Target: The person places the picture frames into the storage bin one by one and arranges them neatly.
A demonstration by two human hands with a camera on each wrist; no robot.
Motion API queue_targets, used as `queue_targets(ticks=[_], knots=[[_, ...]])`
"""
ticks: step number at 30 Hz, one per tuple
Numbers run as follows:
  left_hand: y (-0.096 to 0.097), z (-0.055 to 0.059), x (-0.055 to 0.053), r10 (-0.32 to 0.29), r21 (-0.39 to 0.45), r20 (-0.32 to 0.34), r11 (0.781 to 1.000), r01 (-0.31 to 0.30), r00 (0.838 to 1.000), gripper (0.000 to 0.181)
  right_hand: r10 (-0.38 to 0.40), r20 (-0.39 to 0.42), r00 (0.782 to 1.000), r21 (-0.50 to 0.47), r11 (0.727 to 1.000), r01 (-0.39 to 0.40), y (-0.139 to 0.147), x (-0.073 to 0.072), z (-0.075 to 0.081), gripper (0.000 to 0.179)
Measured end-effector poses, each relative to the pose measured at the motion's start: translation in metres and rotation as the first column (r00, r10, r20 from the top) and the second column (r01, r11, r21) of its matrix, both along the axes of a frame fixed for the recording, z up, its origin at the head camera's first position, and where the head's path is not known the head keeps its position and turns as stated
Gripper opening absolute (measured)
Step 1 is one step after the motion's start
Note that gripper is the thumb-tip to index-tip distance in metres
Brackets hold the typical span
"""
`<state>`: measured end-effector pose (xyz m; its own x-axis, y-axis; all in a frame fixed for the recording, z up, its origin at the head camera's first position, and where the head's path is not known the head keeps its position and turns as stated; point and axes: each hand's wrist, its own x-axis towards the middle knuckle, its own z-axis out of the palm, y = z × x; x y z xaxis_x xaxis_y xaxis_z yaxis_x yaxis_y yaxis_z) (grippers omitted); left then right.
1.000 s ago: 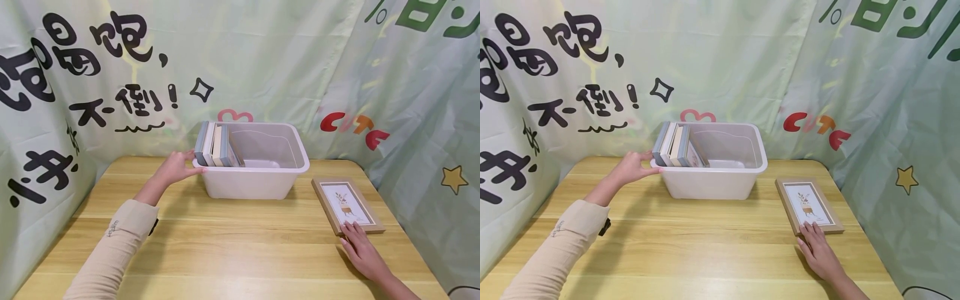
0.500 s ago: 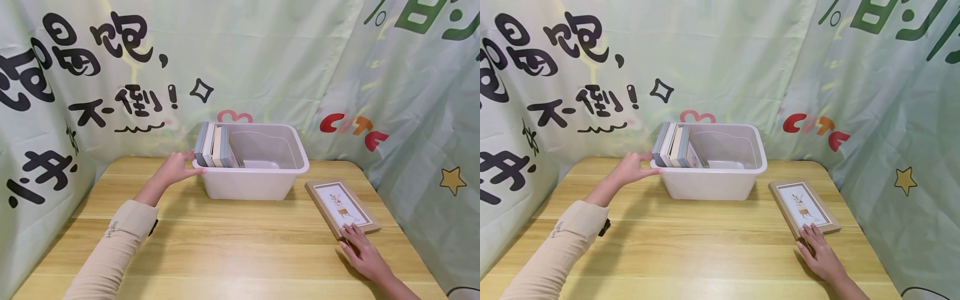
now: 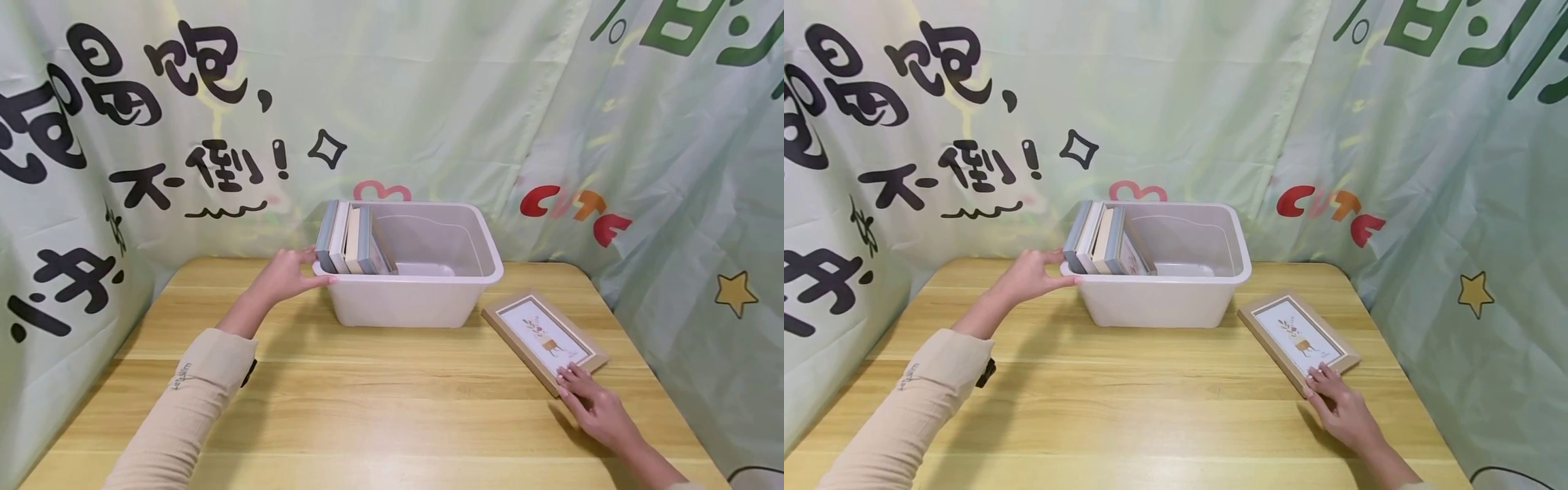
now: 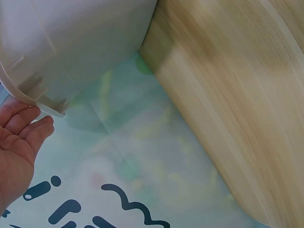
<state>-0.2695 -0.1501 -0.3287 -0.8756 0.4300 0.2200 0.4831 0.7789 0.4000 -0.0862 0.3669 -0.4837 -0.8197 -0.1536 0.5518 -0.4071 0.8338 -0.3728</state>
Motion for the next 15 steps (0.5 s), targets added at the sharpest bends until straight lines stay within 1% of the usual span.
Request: queue_targets(ticks=[2, 4, 6, 7, 8, 11, 12, 13, 15], knots=[[0.0, 0.0, 0.0, 0.005, 0.002, 0.003, 1.0, -0.005, 1.0, 0.063, -0.02, 0.001, 1.0, 0.027, 0.999, 0.02, -0.001, -0.002, 0.003, 0.023], [0.0, 0.0, 0.0, 0.006, 0.002, 0.002, 1.0, -0.006, 1.0, 0.063, -0.021, -0.027, 0.999, 0.061, 0.998, 0.023, -0.001, -0.004, 0.005, 0.022], [0.0, -0.001, 0.0, 0.006, 0.002, -0.001, 1.0, -0.006, 1.0, 0.064, -0.012, -0.086, 0.996, 0.074, 0.997, 0.018, -0.002, -0.008, 0.006, 0.024], [0.0, -0.001, 0.0, 0.005, 0.0, -0.002, 1.0, -0.005, 1.0, 0.065, -0.005, -0.128, 0.992, 0.081, 0.997, 0.015, -0.002, -0.011, 0.008, 0.03], [-0.001, -0.001, 0.0, 0.004, -0.001, -0.004, 1.0, -0.004, 1.0, 0.065, 0.006, -0.18, 0.984, 0.085, 0.996, 0.009, -0.002, -0.015, 0.009, 0.037], [-0.001, -0.001, 0.0, 0.003, -0.002, -0.005, 1.0, -0.003, 1.0, 0.066, 0.035, -0.325, 0.945, 0.08, 0.997, -0.009, -0.007, -0.031, 0.015, 0.057], [-0.001, 0.0, 0.0, 0.002, -0.001, -0.004, 1.0, -0.002, 1.0, 0.066, 0.041, -0.357, 0.933, 0.082, 0.997, -0.013, -0.009, -0.036, 0.018, 0.064], [-0.001, 0.0, 0.0, 0.001, 0.002, -0.004, 1.0, -0.001, 1.0, 0.065, 0.037, -0.377, 0.926, 0.085, 0.996, -0.006, -0.012, -0.041, 0.021, 0.065], [-0.001, 0.0, 0.0, -0.001, 0.005, -0.004, 1.0, 0.001, 1.0, 0.064, 0.027, -0.389, 0.921, 0.081, 0.997, 0.005, -0.019, -0.051, 0.026, 0.067]])
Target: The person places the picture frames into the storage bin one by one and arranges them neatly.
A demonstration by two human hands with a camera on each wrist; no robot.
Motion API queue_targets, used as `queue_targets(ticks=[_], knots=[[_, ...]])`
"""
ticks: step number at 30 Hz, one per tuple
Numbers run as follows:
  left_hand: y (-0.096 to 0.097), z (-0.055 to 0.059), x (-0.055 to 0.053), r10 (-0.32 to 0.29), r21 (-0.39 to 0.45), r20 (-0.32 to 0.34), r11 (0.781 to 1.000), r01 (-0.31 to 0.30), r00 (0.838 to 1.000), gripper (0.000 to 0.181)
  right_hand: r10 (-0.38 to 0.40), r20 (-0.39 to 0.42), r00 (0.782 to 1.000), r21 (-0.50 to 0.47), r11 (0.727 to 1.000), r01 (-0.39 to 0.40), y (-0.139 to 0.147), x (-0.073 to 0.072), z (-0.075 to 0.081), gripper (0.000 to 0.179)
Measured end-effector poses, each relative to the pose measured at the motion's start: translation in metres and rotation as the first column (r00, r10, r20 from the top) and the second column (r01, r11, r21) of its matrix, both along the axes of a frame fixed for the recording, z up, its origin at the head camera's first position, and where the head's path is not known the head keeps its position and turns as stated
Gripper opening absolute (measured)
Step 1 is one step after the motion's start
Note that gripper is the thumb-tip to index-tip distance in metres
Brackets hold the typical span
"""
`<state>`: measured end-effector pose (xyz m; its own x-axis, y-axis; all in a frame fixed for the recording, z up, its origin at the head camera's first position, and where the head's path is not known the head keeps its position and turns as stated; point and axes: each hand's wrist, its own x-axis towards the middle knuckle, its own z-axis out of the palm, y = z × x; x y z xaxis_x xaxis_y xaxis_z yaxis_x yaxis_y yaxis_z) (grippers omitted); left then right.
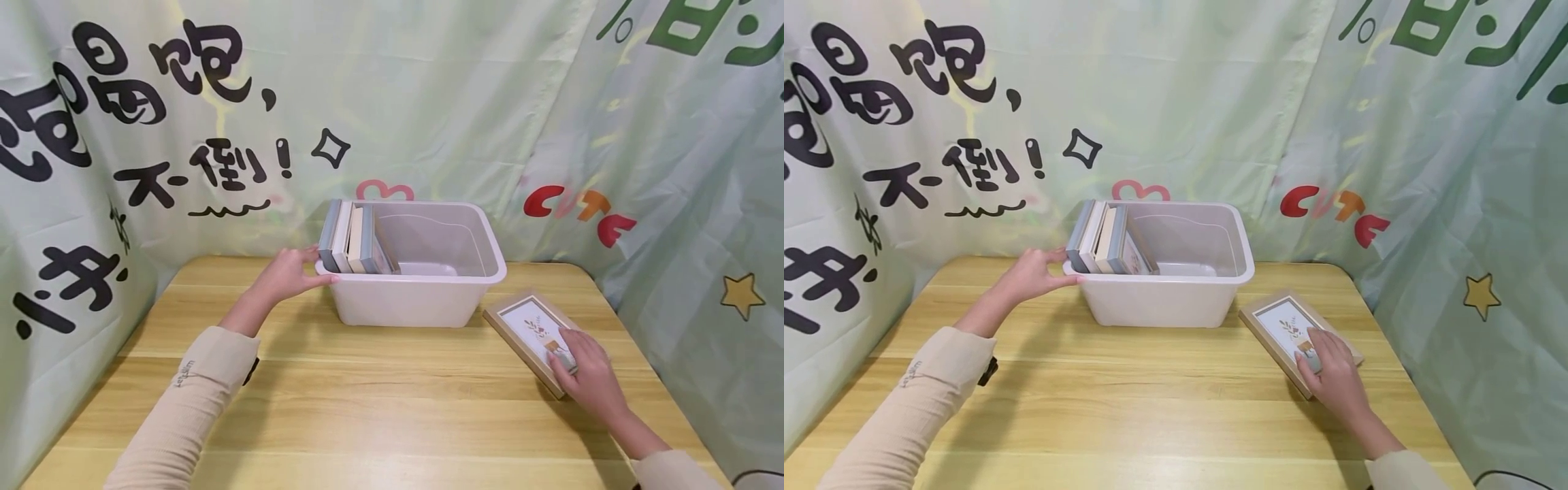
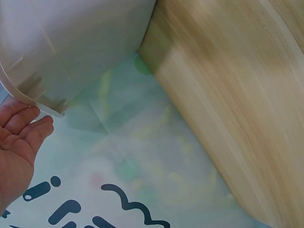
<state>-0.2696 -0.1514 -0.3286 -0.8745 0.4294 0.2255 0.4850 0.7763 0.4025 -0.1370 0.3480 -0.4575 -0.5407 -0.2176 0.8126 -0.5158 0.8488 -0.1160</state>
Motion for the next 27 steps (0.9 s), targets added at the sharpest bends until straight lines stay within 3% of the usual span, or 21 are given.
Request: queue_targets(ticks=[7, 12, 19, 27], knots=[[-0.001, -0.001, 0.001, 0.006, -0.002, -0.001, 1.0, -0.006, 1.0, 0.062, -0.045, 0.069, 0.997, -0.022, 0.999, 0.047, -0.022, -0.028, 0.006, 0.073], [0.0, 0.001, 0.001, 0.008, -0.014, 0.012, 1.0, -0.008, 1.0, 0.065, -0.086, 0.171, 0.982, -0.011, 0.996, 0.089, -0.029, -0.04, 0.0, 0.057], [0.002, 0.001, -0.001, 0.006, -0.012, -0.001, 1.0, -0.006, 1.0, 0.067, -0.209, 0.297, 0.932, 0.139, 0.975, 0.174, -0.036, -0.056, -0.007, 0.056], [0.0, -0.001, -0.001, 0.004, -0.011, 0.001, 1.0, -0.004, 1.0, 0.066, -0.274, 0.363, 0.891, 0.293, 0.941, 0.17, -0.05, -0.072, -0.006, 0.053]])
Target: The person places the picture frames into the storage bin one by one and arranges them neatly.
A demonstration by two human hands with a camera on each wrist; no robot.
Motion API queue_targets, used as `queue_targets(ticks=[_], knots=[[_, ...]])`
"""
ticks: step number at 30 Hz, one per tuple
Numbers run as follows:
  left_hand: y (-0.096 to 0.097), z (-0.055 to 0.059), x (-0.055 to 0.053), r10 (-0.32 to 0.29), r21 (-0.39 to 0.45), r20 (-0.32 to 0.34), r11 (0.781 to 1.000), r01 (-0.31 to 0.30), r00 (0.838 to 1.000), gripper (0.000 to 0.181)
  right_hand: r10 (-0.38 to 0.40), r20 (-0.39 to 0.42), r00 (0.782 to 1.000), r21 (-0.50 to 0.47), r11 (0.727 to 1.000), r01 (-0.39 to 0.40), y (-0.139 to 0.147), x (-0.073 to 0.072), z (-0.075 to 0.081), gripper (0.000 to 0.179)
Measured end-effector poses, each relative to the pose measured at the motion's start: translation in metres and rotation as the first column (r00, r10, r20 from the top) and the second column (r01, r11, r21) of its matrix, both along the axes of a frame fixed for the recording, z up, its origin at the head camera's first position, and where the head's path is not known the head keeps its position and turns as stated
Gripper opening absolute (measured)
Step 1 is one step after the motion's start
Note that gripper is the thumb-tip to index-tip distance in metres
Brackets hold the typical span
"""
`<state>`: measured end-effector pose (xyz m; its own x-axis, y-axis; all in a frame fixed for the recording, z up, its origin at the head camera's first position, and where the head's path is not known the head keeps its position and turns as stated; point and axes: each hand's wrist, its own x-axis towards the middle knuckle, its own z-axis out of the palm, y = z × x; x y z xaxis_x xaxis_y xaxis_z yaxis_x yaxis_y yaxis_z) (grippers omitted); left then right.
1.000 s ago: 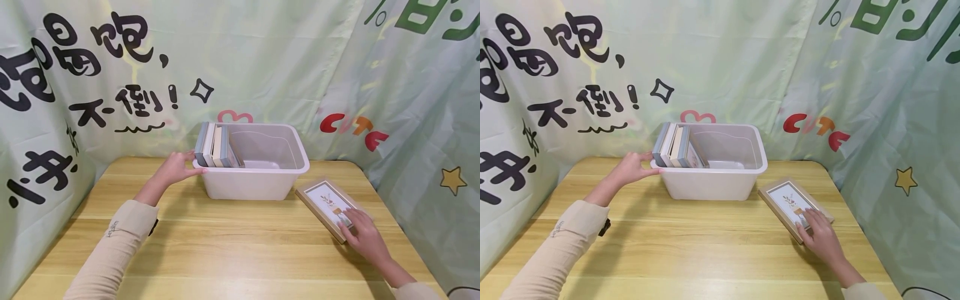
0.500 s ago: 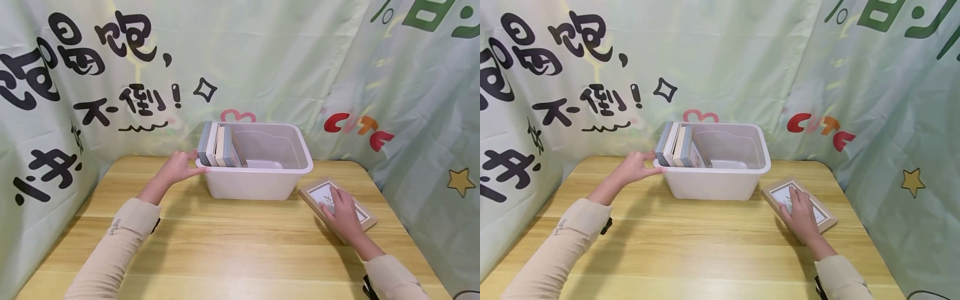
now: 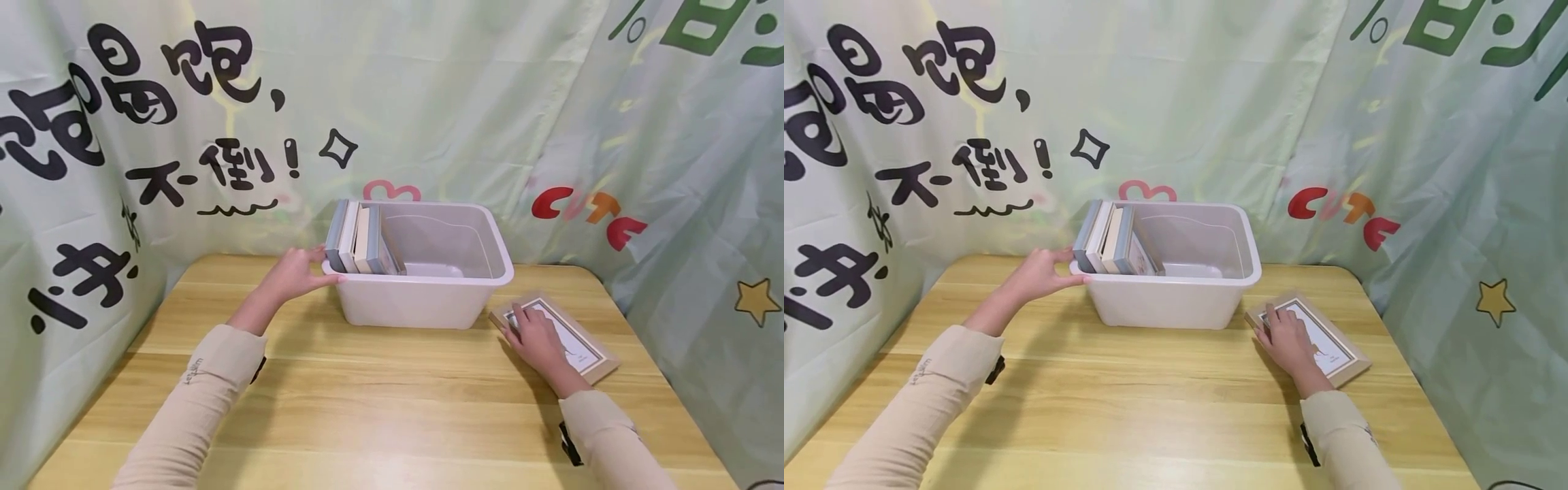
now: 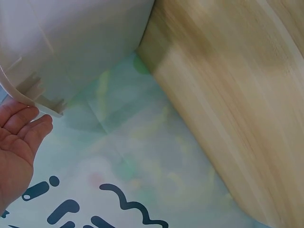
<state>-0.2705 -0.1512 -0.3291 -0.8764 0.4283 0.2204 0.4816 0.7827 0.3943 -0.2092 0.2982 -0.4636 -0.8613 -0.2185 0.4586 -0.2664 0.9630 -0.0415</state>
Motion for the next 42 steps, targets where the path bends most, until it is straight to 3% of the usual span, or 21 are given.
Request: queue_targets(ticks=[6, 12, 18, 25, 29, 37, 42], knots=[[0.001, 0.0, -0.001, -0.004, 0.011, -0.003, 1.0, 0.005, 1.0, 0.065, -0.02, 0.094, 0.995, 0.003, 1.0, 0.02, -0.006, -0.008, 0.003, 0.053], [0.001, 0.0, -0.001, 0.0, 0.021, -0.002, 1.0, 0.0, 1.0, 0.065, -0.068, 0.211, 0.975, 0.013, 0.998, 0.066, -0.009, -0.014, 0.003, 0.053], [0.002, 0.001, 0.0, 0.003, 0.025, 0.001, 1.0, -0.003, 1.0, 0.066, -0.112, 0.263, 0.958, 0.032, 0.994, 0.108, -0.01, -0.021, -0.001, 0.045], [0.003, 0.0, 0.001, 0.005, 0.035, 0.003, 0.999, -0.005, 1.0, 0.066, -0.136, 0.375, 0.917, 0.106, 0.989, 0.103, -0.009, -0.024, 0.0, 0.045], [0.003, -0.001, 0.001, 0.005, 0.052, 0.001, 0.999, -0.005, 1.0, 0.065, -0.122, 0.418, 0.9, 0.107, 0.991, 0.085, -0.007, -0.026, 0.001, 0.044], [0.003, -0.001, 0.001, -0.009, 0.059, -0.004, 0.998, 0.01, 1.0, 0.064, -0.031, 0.401, 0.916, 0.039, 0.999, 0.016, -0.008, -0.023, 0.006, 0.034], [0.002, -0.002, 0.001, -0.009, 0.059, -0.005, 0.998, 0.009, 1.0, 0.063, 0.067, 0.39, 0.918, -0.021, 0.998, -0.063, -0.002, -0.022, 0.003, 0.034]])
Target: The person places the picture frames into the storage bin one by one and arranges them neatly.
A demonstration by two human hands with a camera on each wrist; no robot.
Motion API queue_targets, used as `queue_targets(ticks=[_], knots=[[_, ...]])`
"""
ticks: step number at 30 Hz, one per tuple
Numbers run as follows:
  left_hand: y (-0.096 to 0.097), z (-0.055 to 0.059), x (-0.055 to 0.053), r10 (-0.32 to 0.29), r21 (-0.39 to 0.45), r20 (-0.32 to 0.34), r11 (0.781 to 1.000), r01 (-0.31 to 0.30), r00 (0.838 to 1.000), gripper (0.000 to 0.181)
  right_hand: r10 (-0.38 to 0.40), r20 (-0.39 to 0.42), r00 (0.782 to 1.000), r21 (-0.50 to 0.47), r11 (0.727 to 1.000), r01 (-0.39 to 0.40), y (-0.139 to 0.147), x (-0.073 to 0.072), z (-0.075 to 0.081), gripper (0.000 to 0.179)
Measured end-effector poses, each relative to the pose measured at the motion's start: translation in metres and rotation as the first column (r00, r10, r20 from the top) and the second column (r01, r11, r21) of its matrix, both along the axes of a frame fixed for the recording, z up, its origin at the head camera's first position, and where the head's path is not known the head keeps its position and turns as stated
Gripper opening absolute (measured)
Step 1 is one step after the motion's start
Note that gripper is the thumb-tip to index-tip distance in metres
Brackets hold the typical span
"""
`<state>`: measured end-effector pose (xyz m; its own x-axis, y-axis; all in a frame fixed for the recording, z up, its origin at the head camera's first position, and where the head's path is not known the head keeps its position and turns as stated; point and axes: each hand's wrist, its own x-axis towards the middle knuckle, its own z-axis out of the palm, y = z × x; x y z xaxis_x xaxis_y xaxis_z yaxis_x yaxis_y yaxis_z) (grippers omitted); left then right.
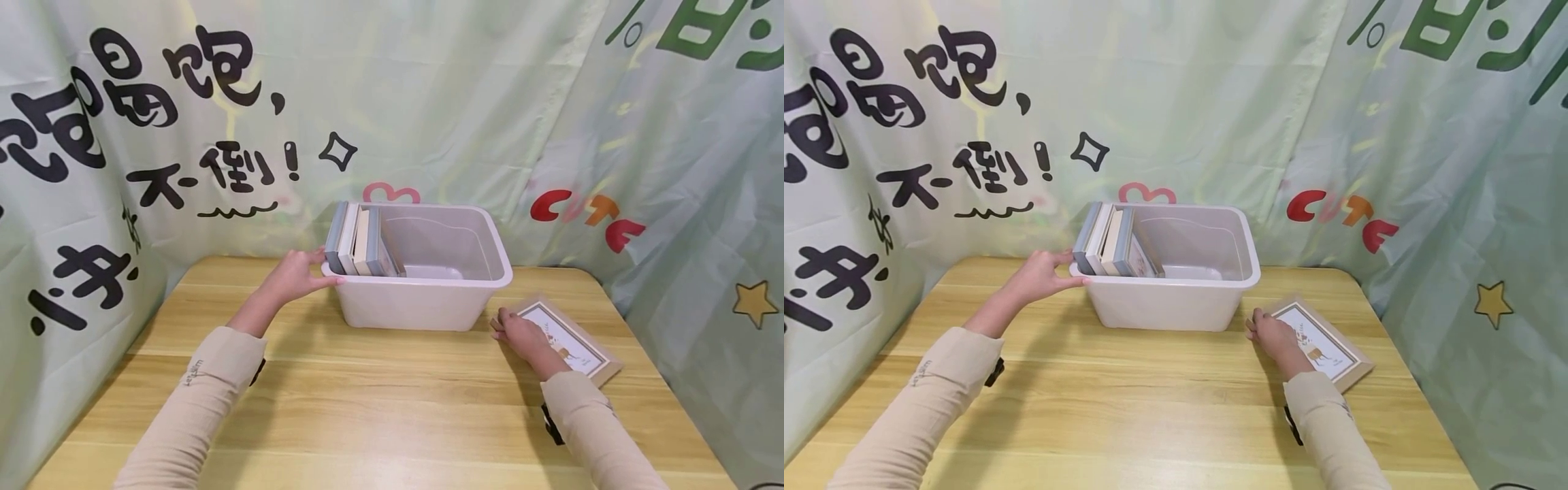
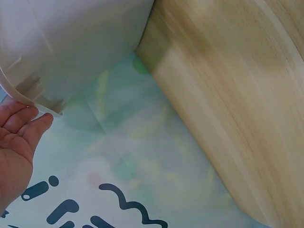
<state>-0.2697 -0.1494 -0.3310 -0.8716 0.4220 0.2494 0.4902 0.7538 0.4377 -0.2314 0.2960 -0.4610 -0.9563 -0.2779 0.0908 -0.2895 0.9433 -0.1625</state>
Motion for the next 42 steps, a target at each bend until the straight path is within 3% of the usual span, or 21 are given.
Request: queue_targets(ticks=[4, 8, 13, 15, 16, 18, 22, 24, 25, 27, 30, 42], knots=[[-0.001, 0.0, 0.001, -0.005, -0.002, 0.003, 1.0, 0.005, 1.0, 0.063, 0.028, 0.014, 1.0, -0.007, 1.0, -0.028, 0.001, 0.004, 0.004, 0.035], [-0.001, 0.0, 0.001, -0.006, -0.001, 0.005, 1.0, 0.006, 1.0, 0.063, 0.025, 0.012, 1.0, 0.045, 0.999, -0.025, -0.005, 0.012, 0.014, 0.028], [0.0, 0.001, 0.001, -0.009, -0.016, -0.014, 1.0, 0.009, 1.0, 0.063, 0.054, -0.11, 0.992, 0.154, 0.987, -0.036, -0.008, 0.021, 0.021, 0.025], [0.0, 0.001, 0.001, -0.012, -0.023, -0.021, 1.0, 0.012, 1.0, 0.063, 0.081, -0.211, 0.974, 0.197, 0.98, -0.039, -0.007, 0.024, 0.02, 0.028], [0.0, 0.001, 0.001, -0.012, -0.024, -0.023, 1.0, 0.012, 1.0, 0.063, 0.1, -0.276, 0.956, 0.215, 0.976, -0.04, -0.006, 0.025, 0.02, 0.029], [0.0, 0.001, 0.001, -0.01, -0.024, -0.02, 1.0, 0.009, 1.0, 0.063, 0.149, -0.424, 0.893, 0.25, 0.967, -0.043, -0.004, 0.025, 0.018, 0.03], [-0.001, 0.001, 0.001, -0.003, -0.029, -0.015, 1.0, 0.003, 1.0, 0.064, 0.237, -0.689, 0.685, 0.286, 0.957, -0.043, 0.0, 0.026, 0.017, 0.013], [-0.001, 0.001, 0.002, -0.005, -0.028, -0.013, 1.0, 0.005, 1.0, 0.064, 0.255, -0.758, 0.6, 0.303, 0.953, -0.023, 0.001, 0.028, 0.02, 0.011], [-0.001, 0.001, 0.002, -0.007, -0.028, -0.014, 1.0, 0.007, 1.0, 0.064, 0.262, -0.779, 0.569, 0.311, 0.95, -0.012, 0.001, 0.028, 0.022, 0.015], [0.0, 0.001, 0.002, -0.011, -0.025, -0.013, 1.0, 0.011, 1.0, 0.063, 0.271, -0.795, 0.542, 0.327, 0.945, 0.007, 0.001, 0.031, 0.027, 0.021], [-0.001, 0.001, 0.002, -0.012, -0.022, -0.013, 1.0, 0.011, 1.0, 0.064, 0.286, -0.786, 0.549, 0.347, 0.938, 0.008, 0.001, 0.036, 0.036, 0.023], [0.0, 0.003, 0.003, -0.015, -0.032, -0.01, 0.999, 0.014, 1.0, 0.063, 0.272, -0.725, 0.633, 0.375, 0.927, 0.031, 0.012, 0.046, 0.073, 0.019]])
